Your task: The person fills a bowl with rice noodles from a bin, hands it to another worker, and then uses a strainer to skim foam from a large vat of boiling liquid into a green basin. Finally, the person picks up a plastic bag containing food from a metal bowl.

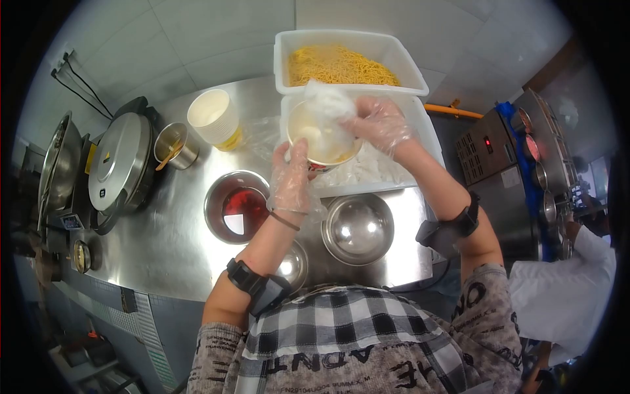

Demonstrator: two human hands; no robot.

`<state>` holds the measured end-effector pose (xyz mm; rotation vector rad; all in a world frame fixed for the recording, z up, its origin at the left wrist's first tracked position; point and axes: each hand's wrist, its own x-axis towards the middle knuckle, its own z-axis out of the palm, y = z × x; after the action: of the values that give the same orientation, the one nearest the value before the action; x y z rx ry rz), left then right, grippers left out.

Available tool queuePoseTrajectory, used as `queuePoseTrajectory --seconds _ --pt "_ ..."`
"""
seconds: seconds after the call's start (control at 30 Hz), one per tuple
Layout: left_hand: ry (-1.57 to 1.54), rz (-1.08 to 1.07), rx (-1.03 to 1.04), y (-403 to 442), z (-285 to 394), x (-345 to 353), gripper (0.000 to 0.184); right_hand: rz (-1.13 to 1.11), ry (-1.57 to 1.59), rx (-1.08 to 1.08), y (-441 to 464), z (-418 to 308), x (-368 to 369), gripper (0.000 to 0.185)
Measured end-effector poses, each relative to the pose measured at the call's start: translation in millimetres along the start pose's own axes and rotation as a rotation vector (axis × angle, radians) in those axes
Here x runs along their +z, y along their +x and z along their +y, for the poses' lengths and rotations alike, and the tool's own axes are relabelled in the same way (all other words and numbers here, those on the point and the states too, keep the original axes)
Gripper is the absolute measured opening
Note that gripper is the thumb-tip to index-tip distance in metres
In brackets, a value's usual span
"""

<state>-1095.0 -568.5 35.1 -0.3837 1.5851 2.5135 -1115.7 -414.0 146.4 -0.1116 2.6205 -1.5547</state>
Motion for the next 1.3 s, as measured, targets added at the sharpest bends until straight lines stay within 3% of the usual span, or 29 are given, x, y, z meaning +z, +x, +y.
queuePoseTrajectory --seconds 0.03,0.07,0.1,0.17,0.2,0.27,0.33,0.37,0.4,0.47,0.5,0.57,0.63,0.67,0.7,0.77,0.9,0.97,1.2,1.27,1.3 --pt "-0.001 -0.029 0.039 0 -1 -1 0.07 0.033 -0.311 0.076 -2 -1 3 0.025" --pt "-0.001 -0.028 0.038 -2 -2 -2 0.07 0.057 -0.455 -0.03 -1 1 7 0.028" --pt "0.011 -0.022 0.036 -5 -3 -1 0.07 0.057 -0.454 -0.029 -2 3 9 0.028" --pt "0.025 -0.018 0.034 -10 -5 -2 0.07 0.156 -0.644 -0.327 -4 5 12 0.027" --pt "0.049 -0.018 0.023 -12 -6 -2 0.07 0.158 -0.643 -0.326 -4 4 12 0.027" --pt "0.08 -0.03 0.011 -18 -7 -2 0.069 0.101 -0.456 -0.068 -5 1 11 0.023" --pt "0.076 -0.052 -0.09 -27 -2 3 0.044 0.079 -0.431 -0.045 -4 14 12 0.021" --pt "-0.01 -0.113 -0.061 -28 -8 1 0.042 0.055 -0.409 -0.029 -1 26 11 0.019" --pt "-0.096 -0.188 -0.044 -26 -14 -2 0.04 0.044 -0.191 -0.082 2 44 15 0.019" --pt "0.062 -0.295 0.128 -20 -36 -15 0.036 0.083 0.175 -0.242 2 93 20 0.023" --pt "0.071 -0.359 0.124 -20 -36 -18 0.038 0.121 0.136 -0.264 10 109 28 0.024" --pt "0.088 -0.489 0.117 -23 -36 -22 0.041 0.101 0.309 -0.068 1 100 27 0.023" --pt "-0.201 -0.386 -0.204 -32 -25 -10 0.047 0.127 0.342 0.071 -17 75 15 0.018" --pt "-0.249 -0.418 -0.222 -27 -29 -17 0.051 0.188 0.483 0.122 -26 60 16 0.013" --pt "-0.107 -0.385 -0.188 -39 -17 0 0.057 0.24 0.482 0.129 -30 59 14 0.013" --pt "-0.117 -0.449 -0.206 -47 -10 12 0.057 0.214 0.87 0.063 -34 55 17 0.011" --pt "-0.129 -0.521 -0.286 -52 -8 25 0.057 0.305 0.68 0.029 -49 55 6 0.018" --pt "-0.098 -0.46 -0.315 -47 -11 29 0.057 0.298 0.935 -0.019 -58 56 -4 0.015" --pt "-0.094 -0.465 -0.363 -42 -16 24 0.056 0.211 0.932 0.001 -74 48 -15 0.02" --pt "-0.075 -0.461 -0.383 -40 -14 18 0.053 0.124 0.676 -0.015 -75 45 -12 0.023" --pt "-0.044 -0.485 -0.268 -48 -14 20 0.056 0.082 0.266 -0.139 -69 52 -8 0.025"
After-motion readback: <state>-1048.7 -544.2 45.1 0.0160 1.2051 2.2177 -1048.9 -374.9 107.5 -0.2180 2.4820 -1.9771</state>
